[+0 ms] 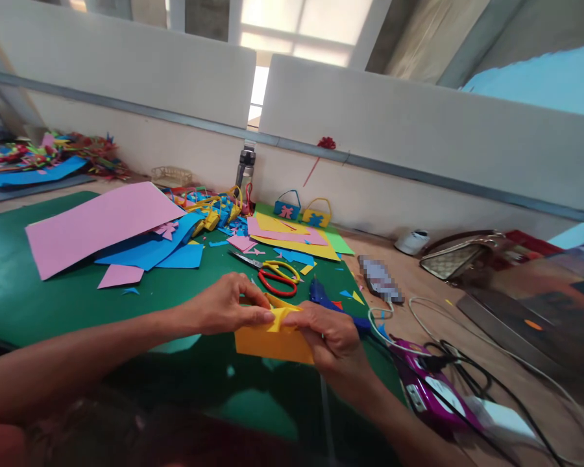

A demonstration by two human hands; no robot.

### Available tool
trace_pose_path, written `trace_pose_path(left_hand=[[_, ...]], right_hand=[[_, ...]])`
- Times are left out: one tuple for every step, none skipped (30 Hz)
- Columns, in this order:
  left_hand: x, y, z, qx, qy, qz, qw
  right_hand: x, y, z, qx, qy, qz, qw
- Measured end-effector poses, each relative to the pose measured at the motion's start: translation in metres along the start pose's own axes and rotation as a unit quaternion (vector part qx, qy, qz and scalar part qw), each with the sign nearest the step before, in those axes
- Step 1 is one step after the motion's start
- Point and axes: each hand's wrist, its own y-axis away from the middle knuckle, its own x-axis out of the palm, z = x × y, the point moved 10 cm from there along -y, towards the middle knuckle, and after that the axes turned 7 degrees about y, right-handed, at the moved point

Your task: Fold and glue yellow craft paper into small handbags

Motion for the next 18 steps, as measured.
trace_pose_path(left_hand=[[0.000, 0.000, -0.001, 0.004, -0.001, -0.002, 1.000], [-0.001, 0.000, -0.001, 0.007, 0.003, -0.002, 1.000], [-0.001, -0.001, 0.000, 0.009, 0.008, 0.000, 1.000], [-0.002, -0.001, 0.001, 0.007, 0.013, 0.003, 1.000], [-0.002, -0.002, 0.002, 0.003, 0.017, 0.005, 1.000], [-0.003, -0.002, 0.004, -0.001, 0.019, 0.005, 1.000], [-0.004, -0.003, 0.005, -0.004, 0.023, 0.003, 1.000], [-0.005, -0.003, 0.005, -0.006, 0.027, 0.000, 1.000], [-0.006, -0.003, 0.006, -0.007, 0.030, -0.004, 1.000], [-0.008, -0.003, 0.006, -0.008, 0.030, -0.008, 0.999], [-0.010, -0.004, 0.006, -0.009, 0.026, -0.014, 1.000], [-0.011, -0.004, 0.006, -0.012, 0.018, -0.018, 1.000], [-0.013, -0.004, 0.007, -0.016, 0.006, -0.020, 1.000], [-0.014, -0.004, 0.007, -0.019, -0.006, -0.020, 1.000], [-0.014, -0.004, 0.007, -0.019, -0.017, -0.019, 0.999], [-0.015, -0.004, 0.006, -0.016, -0.025, -0.016, 0.999], [-0.014, -0.004, 0.004, -0.006, -0.032, -0.012, 0.999], [-0.014, -0.004, 0.000, 0.011, -0.040, -0.006, 0.999]], right_hand=[[0.000, 0.000, 0.000, -0.002, -0.002, 0.002, 1.000], [0.000, 0.000, -0.001, 0.001, -0.005, 0.002, 1.000], [0.000, 0.000, -0.002, 0.007, -0.009, 0.001, 1.000], [-0.001, 0.000, -0.004, 0.018, -0.013, -0.002, 1.000], [-0.002, 0.001, -0.006, 0.030, -0.016, -0.005, 0.999], [-0.002, 0.001, -0.008, 0.042, -0.016, -0.005, 0.999], [-0.003, 0.001, -0.010, 0.054, -0.014, -0.006, 0.998], [-0.004, 0.002, -0.011, 0.064, -0.007, -0.007, 0.998], [-0.005, 0.002, -0.011, 0.070, 0.005, -0.011, 0.997], [-0.007, 0.002, -0.011, 0.074, 0.022, -0.018, 0.997], [-0.010, 0.002, -0.010, 0.075, 0.041, -0.027, 0.996], [-0.013, 0.002, -0.009, 0.072, 0.060, -0.037, 0.995], [-0.015, 0.002, -0.008, 0.066, 0.076, -0.047, 0.994], [-0.017, 0.002, -0.006, 0.055, 0.087, -0.051, 0.993], [-0.017, 0.002, -0.004, 0.042, 0.095, -0.052, 0.993], [-0.017, 0.002, -0.003, 0.031, 0.101, -0.051, 0.993], [-0.018, 0.003, -0.002, 0.022, 0.105, -0.053, 0.993], [-0.018, 0.003, -0.001, 0.017, 0.110, -0.056, 0.992]])
